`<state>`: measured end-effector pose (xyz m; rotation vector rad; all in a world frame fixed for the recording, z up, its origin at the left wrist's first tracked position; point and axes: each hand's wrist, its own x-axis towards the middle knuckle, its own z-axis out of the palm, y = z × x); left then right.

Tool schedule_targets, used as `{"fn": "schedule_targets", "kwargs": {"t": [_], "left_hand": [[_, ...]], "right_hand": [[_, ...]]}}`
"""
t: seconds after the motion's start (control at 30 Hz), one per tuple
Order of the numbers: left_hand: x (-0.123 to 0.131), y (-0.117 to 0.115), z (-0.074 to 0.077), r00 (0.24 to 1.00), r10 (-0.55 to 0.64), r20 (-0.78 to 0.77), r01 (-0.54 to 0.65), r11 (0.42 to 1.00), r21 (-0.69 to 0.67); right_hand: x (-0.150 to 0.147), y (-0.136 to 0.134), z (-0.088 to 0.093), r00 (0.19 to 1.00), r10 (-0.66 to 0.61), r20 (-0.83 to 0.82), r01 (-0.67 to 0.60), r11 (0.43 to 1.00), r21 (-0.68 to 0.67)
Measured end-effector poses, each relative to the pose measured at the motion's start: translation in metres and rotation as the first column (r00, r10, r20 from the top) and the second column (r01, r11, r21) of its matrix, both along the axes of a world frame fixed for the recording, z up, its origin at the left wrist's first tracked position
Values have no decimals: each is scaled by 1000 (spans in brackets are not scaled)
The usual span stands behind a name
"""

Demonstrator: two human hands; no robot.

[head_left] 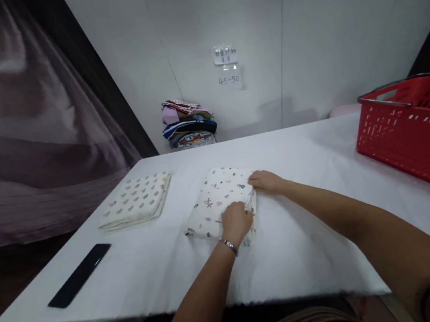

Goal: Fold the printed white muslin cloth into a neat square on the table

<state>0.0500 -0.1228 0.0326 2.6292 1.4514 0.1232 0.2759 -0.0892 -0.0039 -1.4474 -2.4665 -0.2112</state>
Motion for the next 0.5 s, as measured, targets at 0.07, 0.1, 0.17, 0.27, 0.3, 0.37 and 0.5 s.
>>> {"fn": "schedule_targets", "kwargs": {"t": [0.07,0.1,0.17,0.27,0.3,0.37,0.5], "left_hand": [[0,1,2,1000,16,10,-16,999,-32],[-1,2,3,1000,26,17,-25,999,-47],[-1,4,6,999,39,29,-37,996,-80],[-4,8,9,997,53,48,-46,990,-137],[-5,10,9,997,54,59,-44,987,-154],[-8,14,9,995,54,80,-38,982,-185],[-11,19,7,990,58,125,-28,973,-228]], "right_hand": [[3,0,-1,999,45,13,-46,998,37],[4,0,-2,998,60,20,-61,997,48],[5,1,-2,997,70,31,-72,996,61],[2,2,0,997,71,43,-74,995,67],[1,2,1,996,72,45,-75,995,70],[-1,2,3,996,83,46,-86,993,80],[-3,0,5,991,131,26,-133,986,99]]}}
